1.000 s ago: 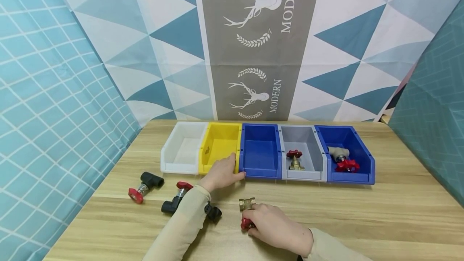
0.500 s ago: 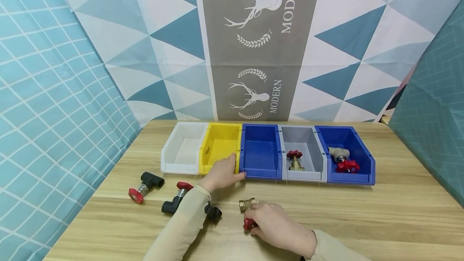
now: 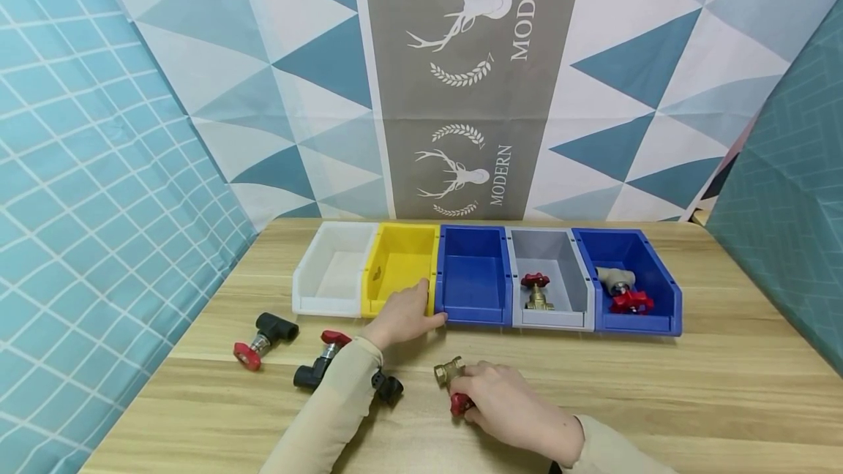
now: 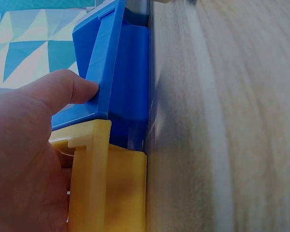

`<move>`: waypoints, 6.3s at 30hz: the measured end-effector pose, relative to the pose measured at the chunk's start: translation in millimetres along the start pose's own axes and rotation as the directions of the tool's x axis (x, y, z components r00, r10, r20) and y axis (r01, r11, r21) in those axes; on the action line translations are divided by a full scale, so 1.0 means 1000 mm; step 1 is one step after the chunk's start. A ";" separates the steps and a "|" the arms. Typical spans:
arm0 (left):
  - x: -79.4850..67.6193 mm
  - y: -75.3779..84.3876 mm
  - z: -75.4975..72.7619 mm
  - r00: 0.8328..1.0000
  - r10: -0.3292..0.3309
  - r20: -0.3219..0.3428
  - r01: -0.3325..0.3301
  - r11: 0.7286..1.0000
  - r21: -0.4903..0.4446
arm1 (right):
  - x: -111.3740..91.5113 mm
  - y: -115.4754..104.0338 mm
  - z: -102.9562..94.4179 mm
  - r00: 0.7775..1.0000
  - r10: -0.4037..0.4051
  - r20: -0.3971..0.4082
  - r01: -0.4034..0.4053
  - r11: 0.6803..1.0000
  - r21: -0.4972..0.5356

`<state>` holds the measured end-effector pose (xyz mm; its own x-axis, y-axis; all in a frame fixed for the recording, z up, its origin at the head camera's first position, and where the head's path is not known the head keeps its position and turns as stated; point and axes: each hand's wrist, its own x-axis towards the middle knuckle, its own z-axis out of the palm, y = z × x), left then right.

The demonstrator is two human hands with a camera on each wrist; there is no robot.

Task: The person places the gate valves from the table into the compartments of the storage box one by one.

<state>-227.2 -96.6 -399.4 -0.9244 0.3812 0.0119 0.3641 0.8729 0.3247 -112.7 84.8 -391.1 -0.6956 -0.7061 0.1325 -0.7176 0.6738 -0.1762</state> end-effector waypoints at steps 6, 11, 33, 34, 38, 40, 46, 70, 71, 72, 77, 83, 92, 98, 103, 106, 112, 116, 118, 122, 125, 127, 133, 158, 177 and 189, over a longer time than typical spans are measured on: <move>0.000 0.000 0.001 1.000 -0.005 0.002 0.005 1.000 -0.005 | -0.002 0.002 0.000 1.000 0.027 -0.015 -0.027 0.999 0.030; 0.000 -0.001 0.002 1.000 -0.004 0.003 0.004 1.000 0.001 | -0.003 0.003 -0.002 0.999 0.043 -0.019 -0.043 0.999 0.013; 0.000 0.000 0.000 1.000 -0.003 0.012 0.003 1.000 -0.002 | -0.004 0.008 -0.013 0.997 0.042 -0.071 -0.041 0.999 0.021; 0.000 0.000 -0.001 1.000 -0.003 0.012 0.003 1.000 -0.001 | -0.004 0.009 -0.014 0.996 0.043 -0.079 -0.042 0.999 0.019; 0.000 0.000 -0.001 1.000 -0.002 0.010 0.002 1.000 -0.002 | -0.004 0.011 -0.016 0.995 0.049 -0.086 -0.046 0.998 0.039; 0.000 0.000 -0.001 1.000 -0.006 0.010 0.006 1.000 0.000 | -0.005 0.012 -0.017 0.995 0.049 -0.088 -0.044 0.997 0.057; 0.000 0.001 0.000 1.000 -0.006 0.013 0.006 1.000 0.009 | -0.004 0.015 -0.021 0.994 0.066 -0.089 -0.058 0.994 0.089; 0.001 0.000 0.000 1.000 0.018 -0.004 -0.018 1.000 -0.002 | 0.008 0.030 -0.025 0.953 0.135 -0.270 -0.107 0.987 0.117; 0.001 0.000 0.000 1.000 0.016 -0.002 -0.016 1.000 0.000 | 0.008 0.031 -0.024 0.950 0.136 -0.282 -0.107 0.987 0.119; 0.001 0.000 0.000 1.000 0.014 -0.001 -0.014 1.000 0.002 | 0.009 0.032 -0.023 0.947 0.140 -0.289 -0.108 0.986 0.123; 0.002 -0.001 0.001 1.000 0.008 0.003 -0.008 1.000 0.002 | 0.014 0.036 -0.021 0.934 0.154 -0.323 -0.109 0.982 0.152; 0.002 -0.001 0.000 1.000 0.005 0.002 -0.005 1.000 -0.011 | 0.019 0.041 -0.021 0.918 0.196 -0.345 -0.134 0.971 0.196; 0.001 0.000 0.000 1.000 0.003 0.001 -0.003 1.000 -0.013 | 0.028 0.047 -0.016 0.896 0.239 -0.375 -0.159 0.960 0.232; 0.000 0.000 0.000 1.000 0.006 0.003 -0.006 1.000 -0.020 | 0.035 0.052 -0.013 0.892 0.229 -0.390 -0.148 0.963 0.226; 0.000 0.000 -0.001 1.000 -0.005 0.003 0.005 1.000 -0.023 | 0.041 0.056 -0.011 0.888 0.236 -0.394 -0.153 0.961 0.229; 0.000 0.000 0.000 1.000 -0.003 0.002 0.003 1.000 -0.021 | 0.045 0.058 -0.011 0.885 0.250 -0.393 -0.165 0.957 0.237; 0.002 0.000 0.001 1.000 -0.011 0.007 0.011 1.000 -0.014 | 0.052 0.060 -0.013 0.898 0.276 -0.343 -0.192 0.947 0.259; 0.002 0.000 0.001 1.000 -0.011 0.005 0.011 1.000 -0.009 | 0.055 0.062 -0.014 0.901 0.285 -0.328 -0.196 0.940 0.277; 0.002 0.000 0.001 1.000 -0.009 0.006 0.009 1.000 -0.008 | 0.057 0.063 -0.014 0.898 0.287 -0.333 -0.196 0.940 0.280; 0.003 0.000 0.000 1.000 -0.007 0.010 0.007 1.000 -0.007 | 0.060 0.065 -0.015 0.893 0.296 -0.340 -0.205 0.938 0.279; 0.003 0.000 0.000 1.000 -0.008 0.011 0.008 1.000 -0.005 | 0.063 0.066 -0.016 0.892 0.308 -0.331 -0.220 0.935 0.277; 0.003 0.000 0.000 1.000 -0.009 0.013 0.009 1.000 -0.003 | 0.065 0.066 -0.016 0.893 0.320 -0.316 -0.234 0.931 0.279; 0.004 -0.001 0.000 1.000 -0.011 0.021 0.011 1.000 -0.003 | 0.070 0.069 -0.017 0.898 0.365 -0.246 -0.290 0.911 0.292; 0.003 0.000 0.000 0.999 -0.021 0.025 0.022 1.000 -0.009 | 0.080 0.077 -0.014 0.885 0.430 -0.177 -0.366 0.879 0.307; 0.003 0.000 -0.001 1.000 -0.015 0.028 0.015 1.000 0.000 | 0.083 0.079 -0.008 0.884 0.433 -0.175 -0.377 0.883 0.279; 0.003 -0.001 0.001 1.000 -0.012 0.018 0.011 1.000 0.014 | 0.083 0.078 -0.007 0.886 0.433 -0.168 -0.383 0.886 0.263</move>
<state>-230.6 -96.0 -401.0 -0.9263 0.3766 -0.0089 0.3553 0.8814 0.3113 -226.7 80.8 -386.7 -0.9325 -0.2976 0.2046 -0.3601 0.8097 -0.4633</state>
